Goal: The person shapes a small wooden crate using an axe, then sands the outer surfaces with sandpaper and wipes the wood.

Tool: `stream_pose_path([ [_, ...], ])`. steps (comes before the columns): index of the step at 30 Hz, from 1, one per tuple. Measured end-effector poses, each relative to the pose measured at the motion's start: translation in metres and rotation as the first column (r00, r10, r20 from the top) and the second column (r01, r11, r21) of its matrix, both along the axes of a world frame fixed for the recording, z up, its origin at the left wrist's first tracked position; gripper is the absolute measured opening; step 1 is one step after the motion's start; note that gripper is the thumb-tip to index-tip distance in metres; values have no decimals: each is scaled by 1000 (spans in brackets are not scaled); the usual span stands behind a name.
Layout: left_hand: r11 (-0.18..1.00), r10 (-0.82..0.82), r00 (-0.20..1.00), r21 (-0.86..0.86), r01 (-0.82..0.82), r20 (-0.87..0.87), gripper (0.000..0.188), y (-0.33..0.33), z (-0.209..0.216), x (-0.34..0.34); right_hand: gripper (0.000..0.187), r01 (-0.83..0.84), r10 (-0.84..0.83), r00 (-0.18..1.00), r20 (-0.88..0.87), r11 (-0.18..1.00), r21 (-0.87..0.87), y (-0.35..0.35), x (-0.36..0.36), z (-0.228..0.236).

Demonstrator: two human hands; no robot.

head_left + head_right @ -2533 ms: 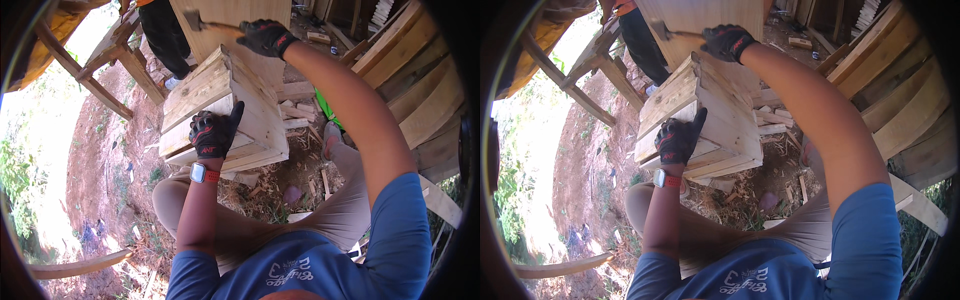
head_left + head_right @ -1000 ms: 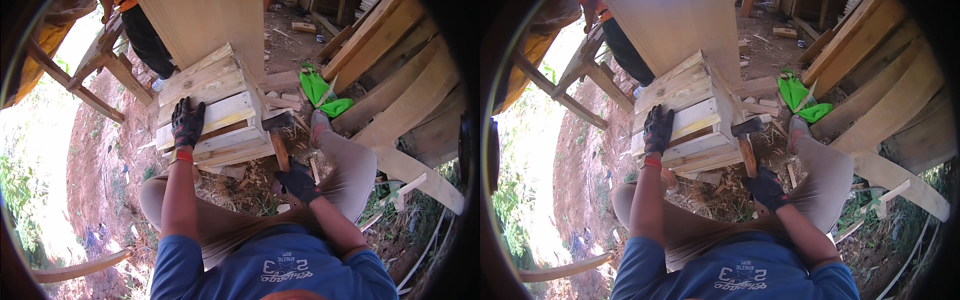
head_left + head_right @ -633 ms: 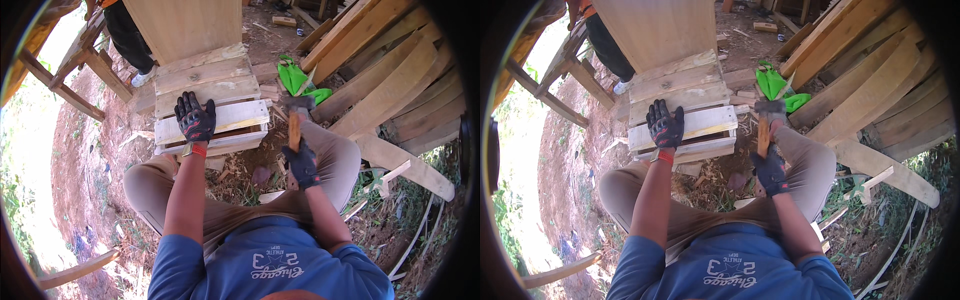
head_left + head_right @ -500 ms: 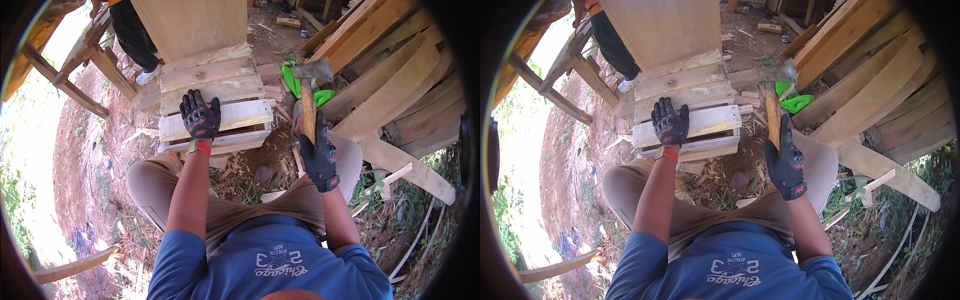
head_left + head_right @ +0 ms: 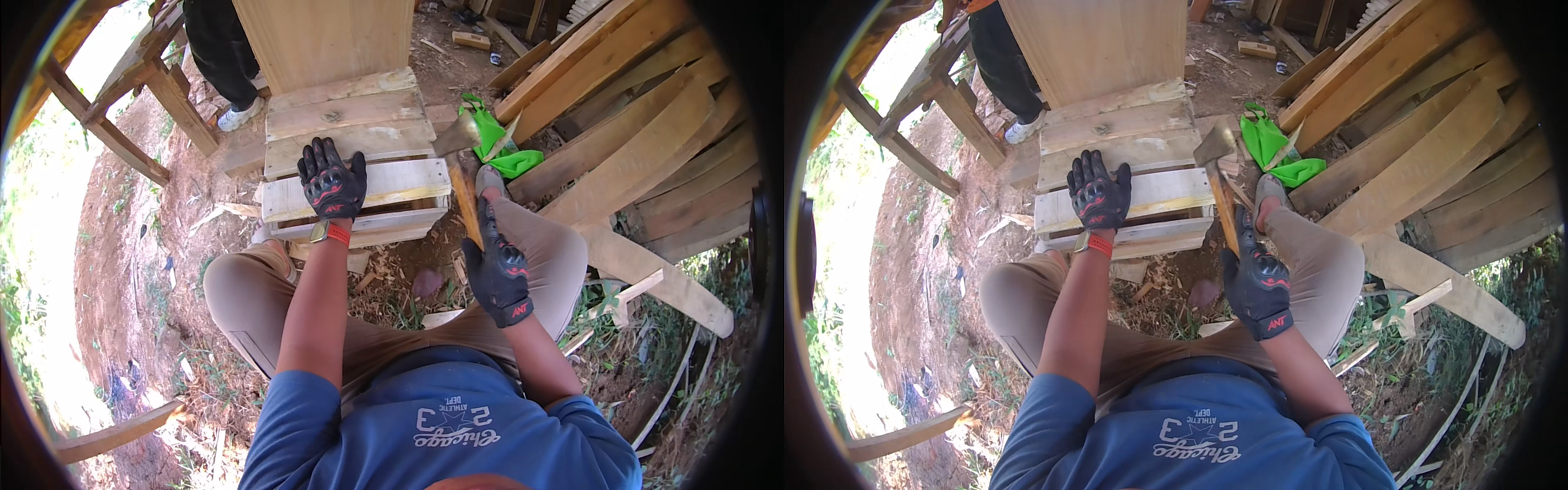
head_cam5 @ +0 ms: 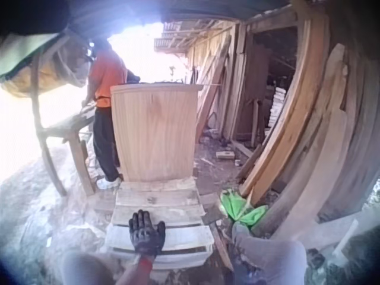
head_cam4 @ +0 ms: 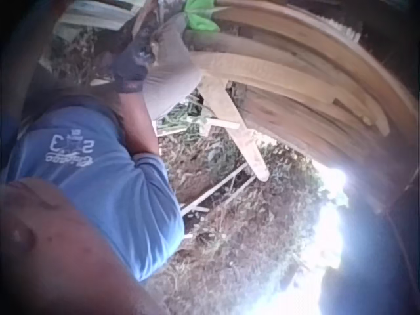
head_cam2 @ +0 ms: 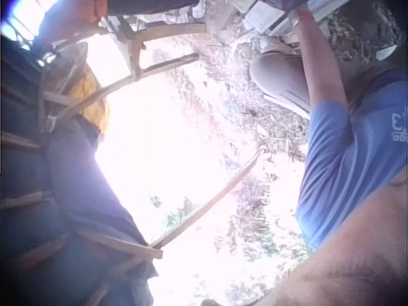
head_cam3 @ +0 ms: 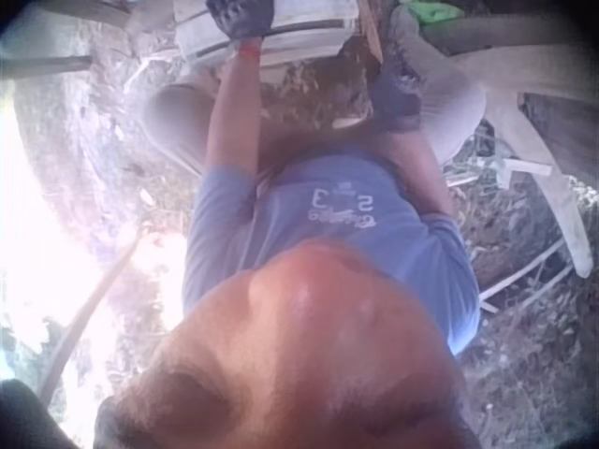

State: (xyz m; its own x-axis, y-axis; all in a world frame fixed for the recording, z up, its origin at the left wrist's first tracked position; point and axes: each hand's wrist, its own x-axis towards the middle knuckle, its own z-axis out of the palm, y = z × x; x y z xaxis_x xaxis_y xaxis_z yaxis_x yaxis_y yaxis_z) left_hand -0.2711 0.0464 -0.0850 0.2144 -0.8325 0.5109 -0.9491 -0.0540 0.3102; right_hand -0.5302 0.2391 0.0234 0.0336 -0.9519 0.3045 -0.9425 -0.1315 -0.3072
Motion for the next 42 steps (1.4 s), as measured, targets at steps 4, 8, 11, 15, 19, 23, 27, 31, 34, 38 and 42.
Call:
stream_pose_path([
  [4,1000,5,1000,-10,-5,-2,75,-8,-4,10,78,87,-88,996,-1,990,-115,-2,13,43],
  [8,1000,0,1000,-2,0,-14,74,-13,0,7,78,77,-82,981,-174,996,-33,-12,3,-4],
  [11,1000,-7,1000,23,7,-20,75,-12,0,3,77,73,-27,977,-213,974,213,-19,-3,-32],
  [15,997,-11,999,79,14,-33,76,-13,3,3,79,-26,14,993,-120,995,-98,-14,-35,-20],
  [19,993,15,1000,117,-13,-13,77,-13,-1,9,80,59,-47,996,75,985,-164,1,-31,52],
  [23,990,7,1000,144,-5,-11,78,-14,3,6,81,151,-133,988,79,943,-296,-1,-15,50],
  [27,987,8,1000,159,-5,-16,79,-15,5,3,78,66,-63,991,-116,998,25,10,-12,-18],
  [31,989,17,1000,144,-16,-6,78,-13,5,4,78,-28,55,986,-155,984,174,11,-9,-20],
  [34,995,11,1000,96,-10,-13,75,-10,3,4,78,-49,52,997,-50,996,70,12,-7,16],
  [38,998,-21,999,59,19,35,74,-17,-4,8,74,-49,61,997,40,964,-260,9,-38,72],
  [42,993,-37,998,118,29,59,79,-20,-10,18,66,180,-190,982,14,899,-398,38,-99,117],
])
